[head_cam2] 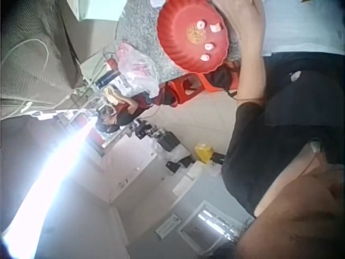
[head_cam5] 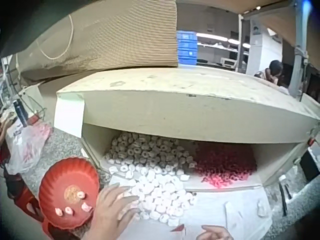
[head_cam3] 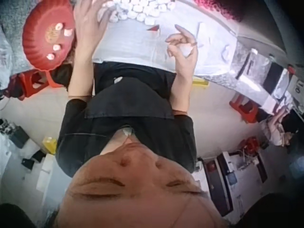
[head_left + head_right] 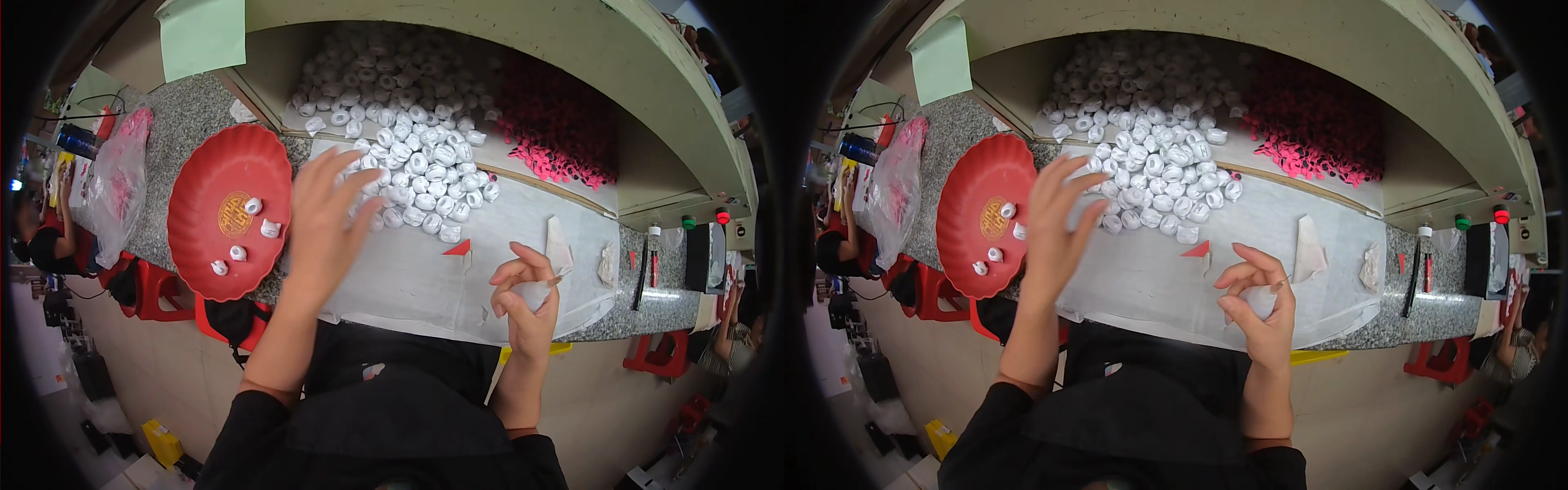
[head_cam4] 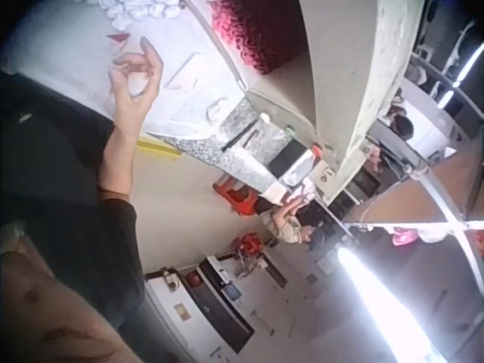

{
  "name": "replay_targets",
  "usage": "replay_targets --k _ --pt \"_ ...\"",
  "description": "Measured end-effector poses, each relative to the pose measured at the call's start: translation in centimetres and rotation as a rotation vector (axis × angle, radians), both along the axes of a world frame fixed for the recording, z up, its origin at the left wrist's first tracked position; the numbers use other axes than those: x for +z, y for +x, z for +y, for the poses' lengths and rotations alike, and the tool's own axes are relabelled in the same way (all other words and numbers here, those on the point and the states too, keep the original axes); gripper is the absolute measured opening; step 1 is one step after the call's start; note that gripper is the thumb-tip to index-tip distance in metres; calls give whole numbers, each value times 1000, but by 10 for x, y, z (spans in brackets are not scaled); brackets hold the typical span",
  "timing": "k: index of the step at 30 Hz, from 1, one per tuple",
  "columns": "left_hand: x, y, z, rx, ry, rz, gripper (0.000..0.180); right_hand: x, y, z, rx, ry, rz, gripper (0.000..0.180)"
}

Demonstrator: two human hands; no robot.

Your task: Assembling small white plastic components at a manual workstation using an applicator bottle.

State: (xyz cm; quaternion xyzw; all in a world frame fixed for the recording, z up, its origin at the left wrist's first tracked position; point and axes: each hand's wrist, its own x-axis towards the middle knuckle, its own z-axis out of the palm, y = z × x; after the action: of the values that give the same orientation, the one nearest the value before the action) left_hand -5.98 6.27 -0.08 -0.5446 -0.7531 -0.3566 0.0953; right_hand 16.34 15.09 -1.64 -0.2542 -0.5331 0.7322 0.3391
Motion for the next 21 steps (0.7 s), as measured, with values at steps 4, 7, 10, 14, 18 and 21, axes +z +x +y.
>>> replay_targets --k 4,7,10,14,18,21 --pt "-6 56 88 -138 -70 114 25 3 7 -1 -78 -20 44 50" --pt "-27 68 110 -157 -171 397 25 -2 16 -3 -117 -12 41 55" --pt "-40 76 105 -204 -208 586 19 -4 24 -2 -137 38 17 54" --pt "-43 76 95 -397 -78 372 20 -6 24 3 -96 -36 189 53" --pt "1 65 57 -501 -144 -735 29 19 13 -7 -159 4 25 37" --pt "0 55 27 -566 82 -1414 23 31 3 -16 -262 61 -33 26"
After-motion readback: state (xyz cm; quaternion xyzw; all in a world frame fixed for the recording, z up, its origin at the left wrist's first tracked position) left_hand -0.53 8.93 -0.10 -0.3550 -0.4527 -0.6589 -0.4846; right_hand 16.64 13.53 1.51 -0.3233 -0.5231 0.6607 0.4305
